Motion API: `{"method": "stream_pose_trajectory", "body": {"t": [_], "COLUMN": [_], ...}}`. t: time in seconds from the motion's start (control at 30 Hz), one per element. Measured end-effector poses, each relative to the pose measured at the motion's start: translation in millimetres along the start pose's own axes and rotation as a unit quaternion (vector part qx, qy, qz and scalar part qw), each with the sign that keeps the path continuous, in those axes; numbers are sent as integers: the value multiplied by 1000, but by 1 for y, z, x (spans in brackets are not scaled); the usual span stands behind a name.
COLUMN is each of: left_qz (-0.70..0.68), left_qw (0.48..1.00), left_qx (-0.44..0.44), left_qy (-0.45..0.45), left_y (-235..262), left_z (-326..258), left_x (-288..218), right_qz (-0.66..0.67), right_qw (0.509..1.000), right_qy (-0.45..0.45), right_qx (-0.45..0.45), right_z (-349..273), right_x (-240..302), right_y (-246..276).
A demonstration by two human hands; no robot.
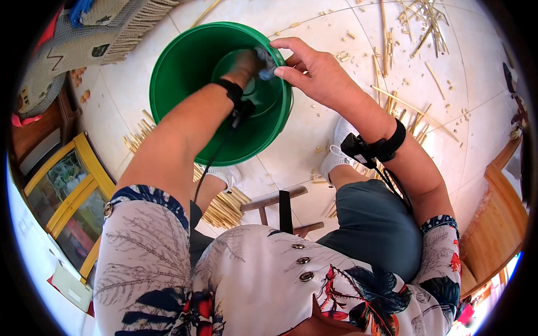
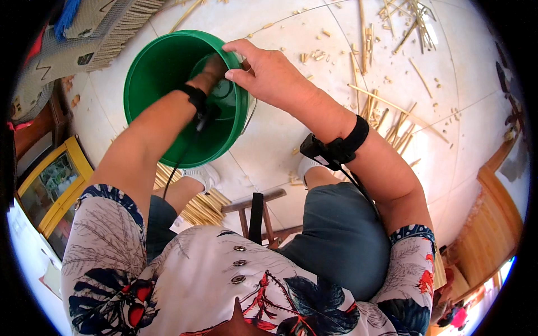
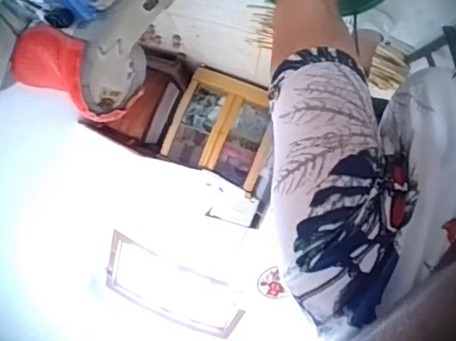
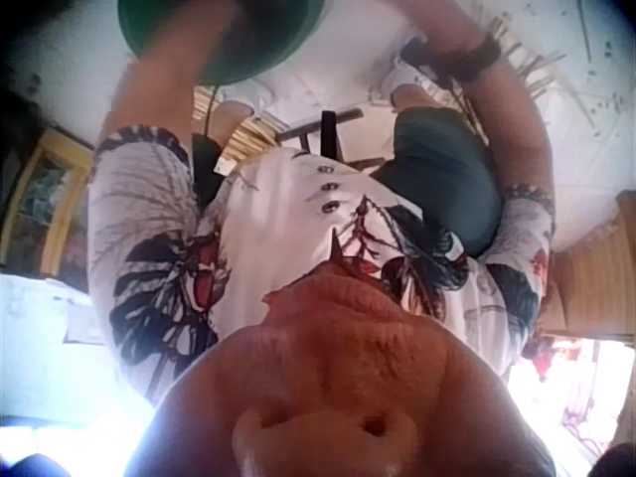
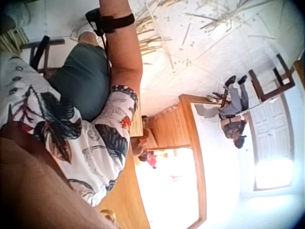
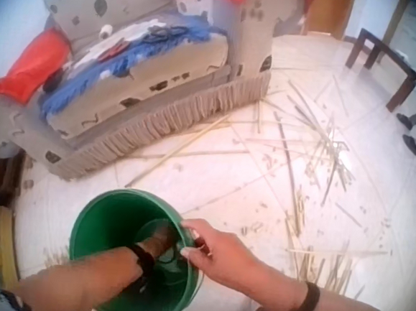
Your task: The person weaves thin bamboo strips into a mat by hand, interlacing them in a regular pattern. They periodically adjust the mat and handle a green bucket and cloth, but the primary activity is manual weaving of the bamboo strips.
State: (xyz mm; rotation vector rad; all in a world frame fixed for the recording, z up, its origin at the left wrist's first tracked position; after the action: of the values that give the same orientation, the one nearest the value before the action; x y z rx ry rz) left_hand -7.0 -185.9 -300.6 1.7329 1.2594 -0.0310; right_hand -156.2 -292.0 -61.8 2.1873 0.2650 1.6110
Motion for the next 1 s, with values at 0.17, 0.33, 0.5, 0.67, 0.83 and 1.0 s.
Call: {"method": "stream_pose_trajectory", "body": {"t": [0.17, 0.33, 0.5, 0.67, 0.83, 1.0], "left_qz": [116, 128, 26, 182, 365, 298], "left_qw": [986, 974, 996, 922, 876, 949], "left_qx": [-74, -101, -38, 194, 279, 13], "left_qy": [96, 156, -70, -281, -148, -104], "left_y": [48, 35, -35, -16, 12, 54], "left_z": [-16, -52, -38, -100, -100, -57], "left_x": [45, -6, -22, -17, 17, 32], "right_qz": [16, -9, -5, 5, 18, 8], "right_qw": [1000, 1000, 1000, 1000, 1000, 1000], "right_qy": [-1, -18, -10, -21, 11, 8], "right_qx": [-10, 13, 11, 14, -5, 2], "right_z": [0, -1, -2, -1, -1, 0], "right_x": [2, 0, 0, -1, -1, -2], "right_y": [-3, -1, -2, 0, -3, -3]}}
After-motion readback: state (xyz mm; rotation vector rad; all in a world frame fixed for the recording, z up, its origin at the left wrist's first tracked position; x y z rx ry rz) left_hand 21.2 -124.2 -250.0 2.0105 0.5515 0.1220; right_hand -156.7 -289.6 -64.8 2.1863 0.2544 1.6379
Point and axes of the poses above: each hand's wrist, its own z-axis towards the middle knuckle, its own y-axis out of the back of the hand, x = y × z, the point moved 1 cm from there along z, towards the middle knuckle
